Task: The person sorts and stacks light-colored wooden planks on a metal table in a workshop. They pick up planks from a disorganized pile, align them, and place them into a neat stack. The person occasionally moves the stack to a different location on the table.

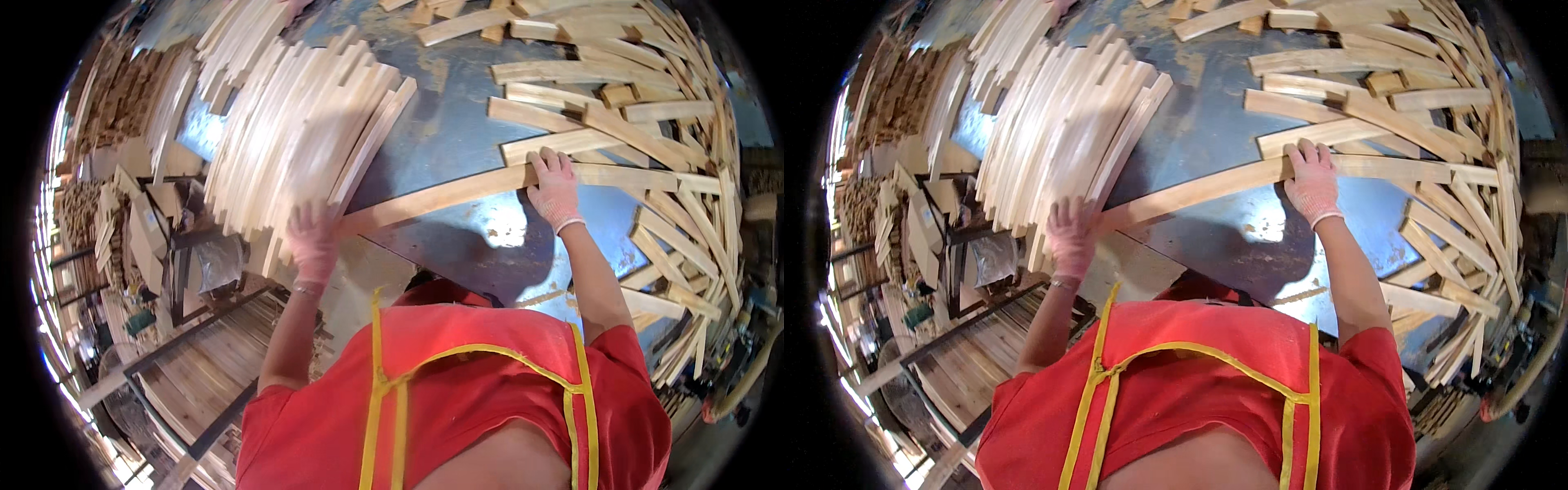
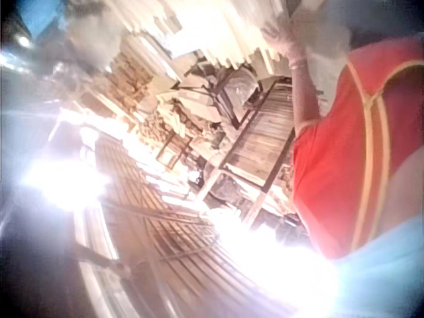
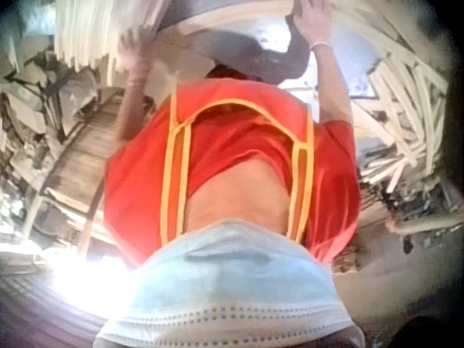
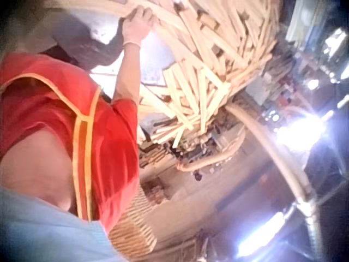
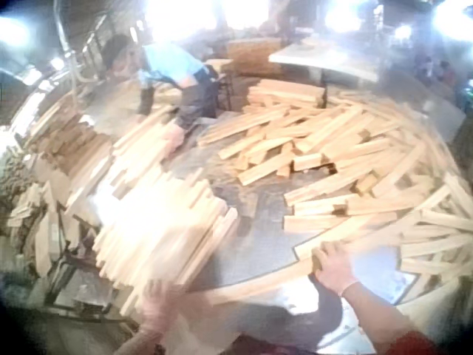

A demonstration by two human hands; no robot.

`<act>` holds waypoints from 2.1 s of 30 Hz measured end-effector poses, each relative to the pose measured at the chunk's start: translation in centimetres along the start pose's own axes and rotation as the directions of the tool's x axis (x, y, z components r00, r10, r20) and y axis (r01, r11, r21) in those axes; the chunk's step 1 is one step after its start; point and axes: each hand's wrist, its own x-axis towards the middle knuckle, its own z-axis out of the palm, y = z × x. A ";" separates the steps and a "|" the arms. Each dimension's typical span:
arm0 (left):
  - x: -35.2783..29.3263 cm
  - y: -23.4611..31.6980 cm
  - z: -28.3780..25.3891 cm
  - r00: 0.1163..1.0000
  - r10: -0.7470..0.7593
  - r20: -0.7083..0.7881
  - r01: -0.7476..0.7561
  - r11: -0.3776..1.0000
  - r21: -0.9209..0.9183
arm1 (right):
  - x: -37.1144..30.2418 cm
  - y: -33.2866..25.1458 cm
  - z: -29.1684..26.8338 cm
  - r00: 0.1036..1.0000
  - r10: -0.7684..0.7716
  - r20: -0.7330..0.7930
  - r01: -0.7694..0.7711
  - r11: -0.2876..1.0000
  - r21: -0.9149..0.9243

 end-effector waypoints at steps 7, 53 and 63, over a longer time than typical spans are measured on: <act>9.3 10.7 -2.8 0.879 0.247 0.408 -0.060 0.906 -0.419 | -0.6 -2.1 0.3 0.999 0.029 0.030 -0.030 0.999 0.040; 12.3 13.6 1.1 0.825 0.148 0.545 0.125 0.893 -0.432 | -4.5 -1.7 1.4 0.837 -0.463 -0.291 0.451 0.886 -0.112; 8.4 5.1 2.2 0.999 0.039 -0.012 -0.041 0.989 -0.145 | -6.7 -1.6 -0.4 0.817 0.483 -0.314 -0.351 0.850 0.394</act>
